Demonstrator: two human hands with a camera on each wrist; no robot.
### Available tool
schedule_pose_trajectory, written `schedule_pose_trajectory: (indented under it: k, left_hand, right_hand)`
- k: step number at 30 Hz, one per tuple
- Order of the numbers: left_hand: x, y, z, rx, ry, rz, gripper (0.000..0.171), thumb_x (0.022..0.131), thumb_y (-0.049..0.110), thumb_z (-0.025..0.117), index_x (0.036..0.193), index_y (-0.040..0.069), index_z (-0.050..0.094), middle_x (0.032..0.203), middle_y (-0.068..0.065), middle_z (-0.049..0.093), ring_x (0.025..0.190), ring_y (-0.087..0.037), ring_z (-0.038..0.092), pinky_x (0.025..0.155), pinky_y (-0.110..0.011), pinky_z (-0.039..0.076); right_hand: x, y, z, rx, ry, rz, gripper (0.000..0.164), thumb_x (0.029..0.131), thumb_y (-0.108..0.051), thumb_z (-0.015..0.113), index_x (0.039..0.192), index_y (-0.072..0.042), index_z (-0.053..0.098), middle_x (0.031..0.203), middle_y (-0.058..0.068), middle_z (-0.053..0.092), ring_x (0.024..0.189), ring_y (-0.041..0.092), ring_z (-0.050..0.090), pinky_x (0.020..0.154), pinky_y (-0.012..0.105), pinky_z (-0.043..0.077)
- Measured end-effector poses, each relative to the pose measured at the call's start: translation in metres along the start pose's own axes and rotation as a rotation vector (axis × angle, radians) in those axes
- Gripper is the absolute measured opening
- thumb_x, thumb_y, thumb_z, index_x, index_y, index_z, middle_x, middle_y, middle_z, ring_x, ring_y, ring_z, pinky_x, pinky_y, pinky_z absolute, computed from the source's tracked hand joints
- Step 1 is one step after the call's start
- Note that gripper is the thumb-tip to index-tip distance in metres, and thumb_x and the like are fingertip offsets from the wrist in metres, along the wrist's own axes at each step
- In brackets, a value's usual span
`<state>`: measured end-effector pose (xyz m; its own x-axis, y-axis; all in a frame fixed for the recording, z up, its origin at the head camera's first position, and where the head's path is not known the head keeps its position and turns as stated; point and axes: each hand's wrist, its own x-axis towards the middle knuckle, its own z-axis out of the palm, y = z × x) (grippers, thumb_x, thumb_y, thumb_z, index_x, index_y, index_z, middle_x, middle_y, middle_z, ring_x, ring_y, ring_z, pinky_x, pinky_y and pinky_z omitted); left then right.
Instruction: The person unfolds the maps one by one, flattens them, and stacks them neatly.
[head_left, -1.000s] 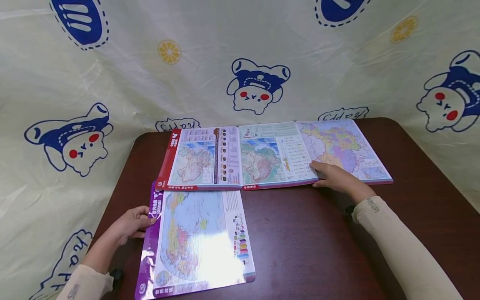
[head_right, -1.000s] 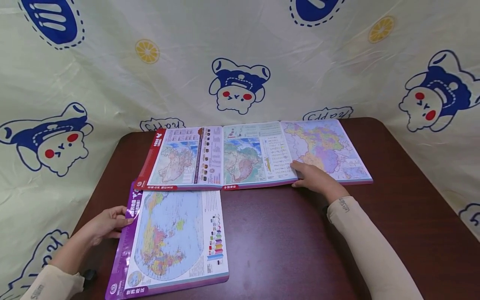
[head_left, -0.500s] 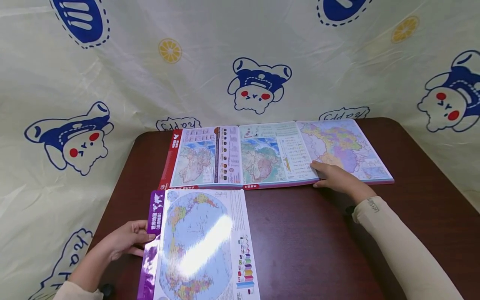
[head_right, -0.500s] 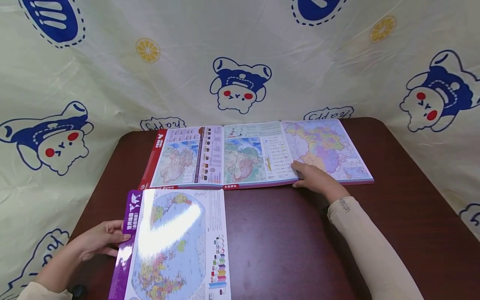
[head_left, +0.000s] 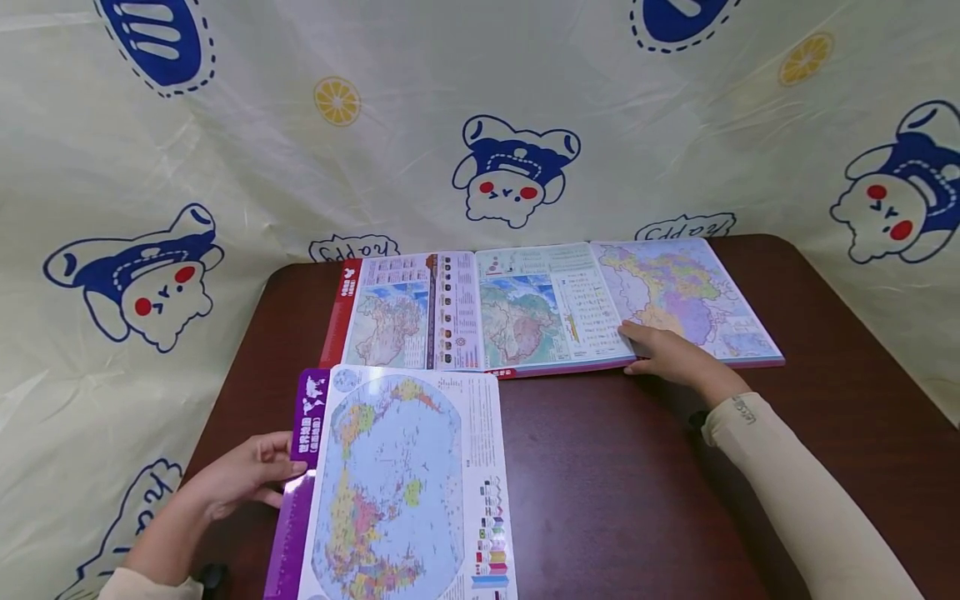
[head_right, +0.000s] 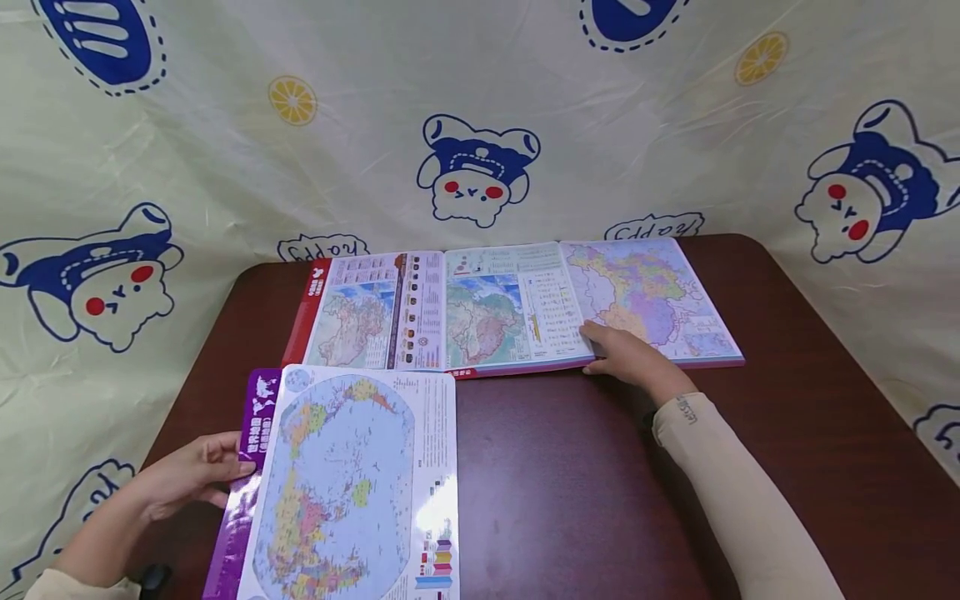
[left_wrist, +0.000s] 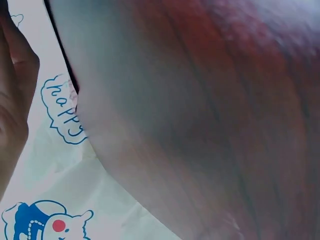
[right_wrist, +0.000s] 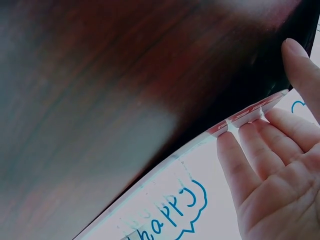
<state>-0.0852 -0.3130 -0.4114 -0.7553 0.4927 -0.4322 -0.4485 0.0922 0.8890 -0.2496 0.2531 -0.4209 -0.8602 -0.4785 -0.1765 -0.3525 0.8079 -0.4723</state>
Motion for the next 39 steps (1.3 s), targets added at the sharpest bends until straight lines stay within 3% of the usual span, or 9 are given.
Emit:
schedule_pose_trajectory:
  k: [6,13,22,28,34,39]
  left_hand:
    - [0.005,0.001,0.002,-0.006,-0.042,0.081,0.023,0.093,0.004,0.046,0.113,0.011,0.055,0.102,-0.015,0.063,0.085,-0.030,0.063,0.069,-0.044,0.051]
    - [0.015,0.005,0.009,0.027,-0.006,0.204,0.022,0.093,0.002,0.044,0.109,0.011,0.057,0.098,-0.011,0.064,0.080,-0.023,0.063,0.065,-0.039,0.053]
    - [0.032,0.011,0.023,-0.017,0.149,0.335,0.017,0.094,0.002,0.044,0.093,0.011,0.058,0.088,-0.006,0.067,0.071,-0.017,0.064,0.062,-0.032,0.053]
    - [0.045,0.016,0.036,-0.118,0.242,0.380,0.019,0.093,0.002,0.044,0.089,0.013,0.060,0.084,-0.003,0.067,0.070,-0.015,0.063,0.061,-0.028,0.053]
    - [0.062,0.021,0.049,-0.227,0.308,0.449,0.019,0.093,0.000,0.044,0.088,0.011,0.059,0.083,-0.003,0.067,0.070,-0.014,0.063,0.061,-0.029,0.053]
    - [0.074,0.020,0.059,-0.274,0.350,0.480,0.020,0.093,-0.001,0.045,0.084,0.011,0.059,0.080,-0.002,0.067,0.069,-0.013,0.063,0.060,-0.029,0.053]
  right_hand:
    - [-0.002,-0.001,0.001,-0.003,0.004,-0.007,0.069,0.079,-0.012,0.069,0.133,0.010,0.031,0.135,0.033,0.028,0.124,0.044,0.026,0.099,0.054,0.022]
    - [-0.001,0.001,0.002,-0.015,0.012,-0.010,0.069,0.079,-0.011,0.068,0.133,0.009,0.032,0.135,0.032,0.028,0.124,0.044,0.025,0.099,0.054,0.022]
    - [-0.004,-0.002,0.001,0.000,0.008,0.000,0.065,0.081,-0.004,0.065,0.134,0.008,0.031,0.137,0.030,0.026,0.125,0.044,0.024,0.099,0.054,0.022]
    - [-0.009,-0.011,0.003,0.030,0.033,-0.062,0.063,0.084,-0.010,0.062,0.135,0.007,0.030,0.137,0.028,0.029,0.126,0.041,0.025,0.100,0.053,0.022]
    - [-0.016,-0.036,0.008,0.251,0.043,-0.115,0.055,0.090,-0.024,0.056,0.134,0.003,0.036,0.131,0.024,0.041,0.119,0.040,0.039,0.096,0.053,0.030]
    - [-0.020,-0.053,0.019,0.487,-0.055,-0.152,0.046,0.093,-0.026,0.049,0.126,0.005,0.045,0.118,0.020,0.054,0.106,0.031,0.053,0.089,0.044,0.041]
